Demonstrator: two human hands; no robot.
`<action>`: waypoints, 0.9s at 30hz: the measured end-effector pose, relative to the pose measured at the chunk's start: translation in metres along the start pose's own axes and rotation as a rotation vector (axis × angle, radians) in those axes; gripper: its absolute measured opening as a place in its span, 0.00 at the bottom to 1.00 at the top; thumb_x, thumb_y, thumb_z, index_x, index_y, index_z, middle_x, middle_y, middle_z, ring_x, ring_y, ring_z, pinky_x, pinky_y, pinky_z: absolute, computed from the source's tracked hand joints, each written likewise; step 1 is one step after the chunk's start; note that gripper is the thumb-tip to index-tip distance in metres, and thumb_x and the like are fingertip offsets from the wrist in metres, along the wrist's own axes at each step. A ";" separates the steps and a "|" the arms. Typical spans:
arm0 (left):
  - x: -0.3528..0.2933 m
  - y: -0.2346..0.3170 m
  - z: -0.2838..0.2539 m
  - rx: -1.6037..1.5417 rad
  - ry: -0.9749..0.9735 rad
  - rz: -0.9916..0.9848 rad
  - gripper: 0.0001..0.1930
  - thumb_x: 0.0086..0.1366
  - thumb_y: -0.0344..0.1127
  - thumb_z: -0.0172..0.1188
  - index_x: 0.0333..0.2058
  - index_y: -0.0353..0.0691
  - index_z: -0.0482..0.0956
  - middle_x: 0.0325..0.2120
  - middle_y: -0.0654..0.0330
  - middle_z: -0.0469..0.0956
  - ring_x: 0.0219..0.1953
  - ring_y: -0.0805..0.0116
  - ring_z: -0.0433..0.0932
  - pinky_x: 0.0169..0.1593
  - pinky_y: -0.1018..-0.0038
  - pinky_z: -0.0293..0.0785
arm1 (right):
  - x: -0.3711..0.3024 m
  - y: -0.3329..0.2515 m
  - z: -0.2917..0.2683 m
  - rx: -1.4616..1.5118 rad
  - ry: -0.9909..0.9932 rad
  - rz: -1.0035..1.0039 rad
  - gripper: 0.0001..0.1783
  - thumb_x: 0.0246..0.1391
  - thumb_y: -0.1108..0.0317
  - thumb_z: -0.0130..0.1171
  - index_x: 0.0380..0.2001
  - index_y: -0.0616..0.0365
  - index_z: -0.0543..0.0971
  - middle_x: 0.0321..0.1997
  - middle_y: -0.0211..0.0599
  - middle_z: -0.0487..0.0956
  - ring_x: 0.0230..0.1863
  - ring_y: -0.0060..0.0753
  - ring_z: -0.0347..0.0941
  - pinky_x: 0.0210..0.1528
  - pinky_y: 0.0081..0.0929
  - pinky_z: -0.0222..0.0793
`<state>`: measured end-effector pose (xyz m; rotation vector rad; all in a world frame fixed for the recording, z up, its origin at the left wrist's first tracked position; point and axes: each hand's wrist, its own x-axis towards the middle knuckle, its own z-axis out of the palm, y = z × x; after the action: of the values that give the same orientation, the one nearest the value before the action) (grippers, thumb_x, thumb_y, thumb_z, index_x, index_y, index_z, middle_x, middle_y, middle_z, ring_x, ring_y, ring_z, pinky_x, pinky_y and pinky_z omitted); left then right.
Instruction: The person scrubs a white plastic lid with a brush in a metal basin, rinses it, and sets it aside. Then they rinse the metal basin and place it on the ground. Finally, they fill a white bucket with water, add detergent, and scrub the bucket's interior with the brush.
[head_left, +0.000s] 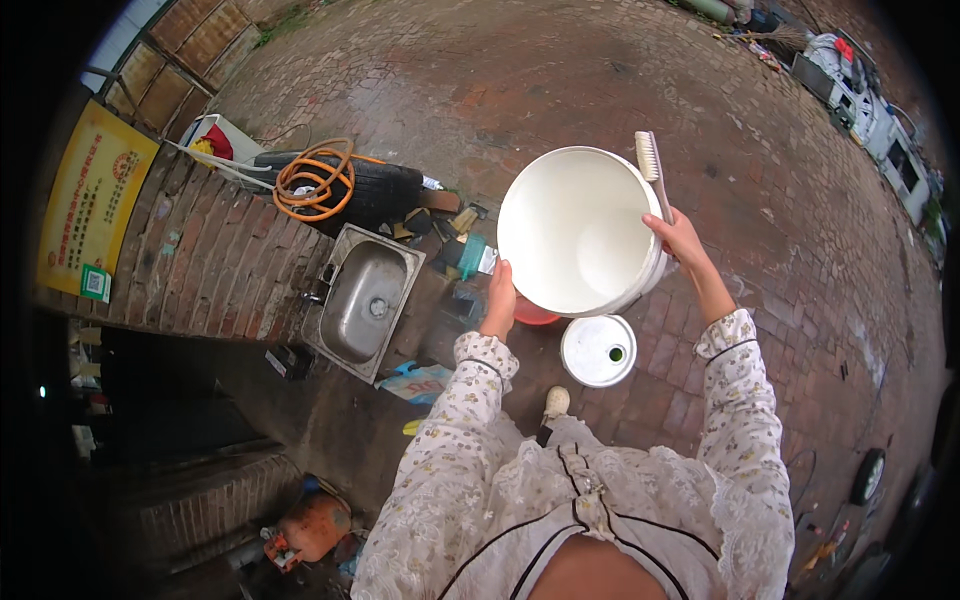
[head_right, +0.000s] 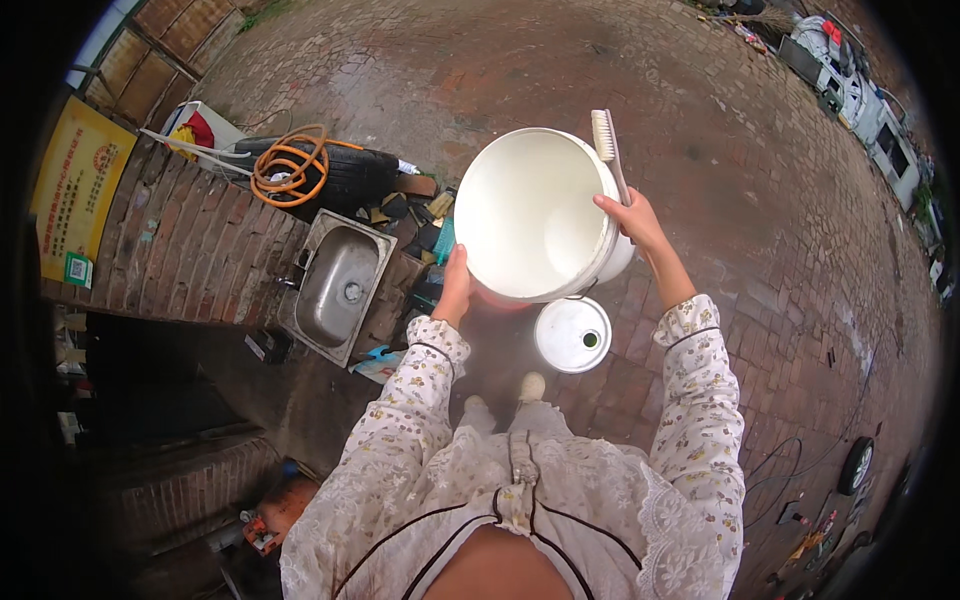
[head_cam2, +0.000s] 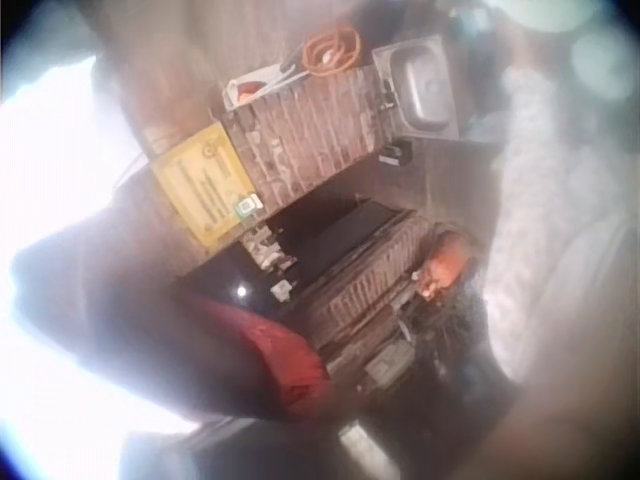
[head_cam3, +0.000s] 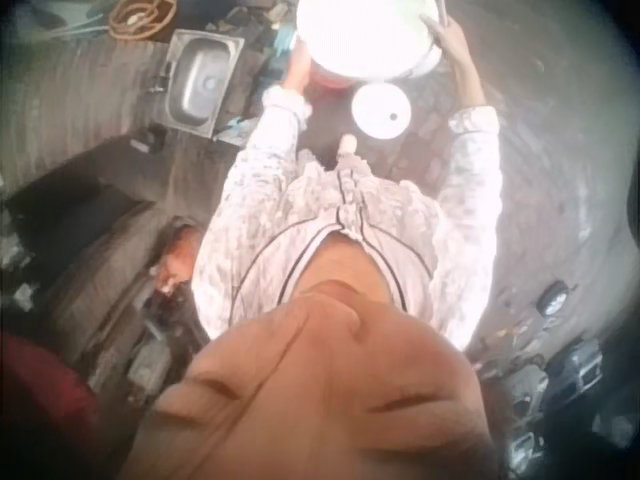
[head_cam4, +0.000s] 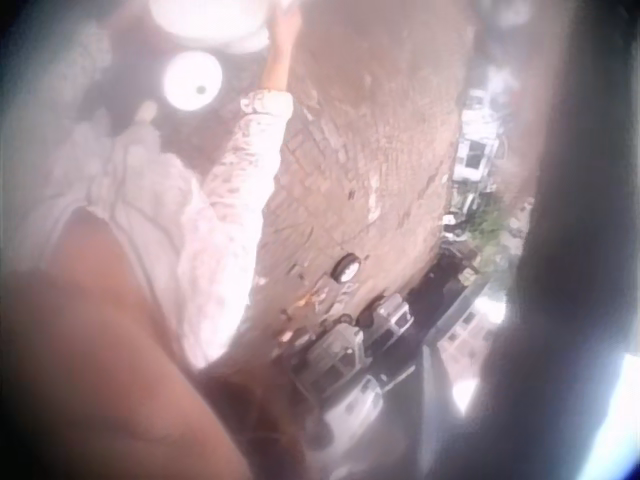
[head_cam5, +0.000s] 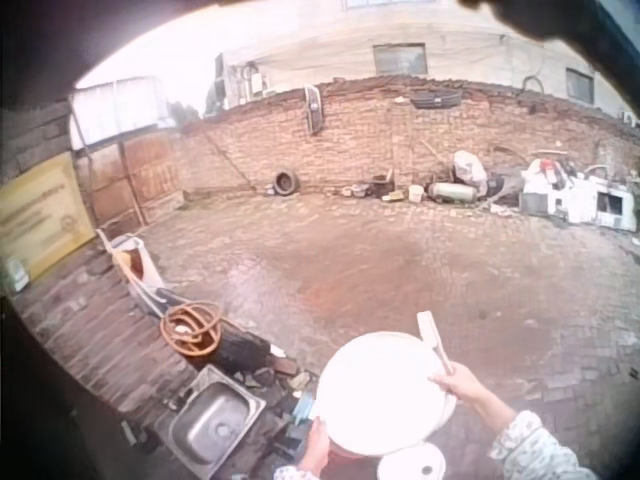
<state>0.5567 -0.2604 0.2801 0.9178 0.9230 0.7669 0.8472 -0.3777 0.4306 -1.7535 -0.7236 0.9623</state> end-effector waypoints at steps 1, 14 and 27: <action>-0.021 0.010 -0.002 -0.013 0.032 -0.076 0.25 0.71 0.43 0.37 0.61 0.36 0.56 0.56 0.55 0.64 0.57 0.63 0.65 0.57 0.68 0.64 | -0.001 0.000 0.010 -0.035 -0.015 -0.002 0.30 0.40 0.47 0.66 0.38 0.61 0.74 0.25 0.26 0.71 0.21 0.14 0.61 0.21 0.16 0.54; -0.175 0.031 -0.128 0.217 0.127 0.184 0.26 0.56 0.38 0.62 0.52 0.33 0.69 0.45 0.53 0.75 0.46 0.68 0.74 0.50 0.73 0.67 | -0.060 -0.011 0.326 -0.722 -0.346 -0.350 0.39 0.25 0.40 0.70 0.28 0.68 0.73 0.25 0.47 0.76 0.27 0.40 0.75 0.32 0.32 0.70; -0.177 0.093 -0.331 -0.296 0.765 0.259 0.12 0.60 0.29 0.59 0.40 0.28 0.76 0.36 0.60 0.78 0.36 0.74 0.73 0.41 0.77 0.69 | -0.084 -0.046 0.573 -0.368 -0.317 -0.576 0.26 0.46 0.48 0.62 0.29 0.65 0.74 0.27 0.47 0.74 0.32 0.44 0.72 0.35 0.35 0.67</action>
<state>0.1726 -0.2697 0.3199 0.4727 1.3138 1.4904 0.3105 -0.1639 0.3736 -1.5585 -1.5917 0.7358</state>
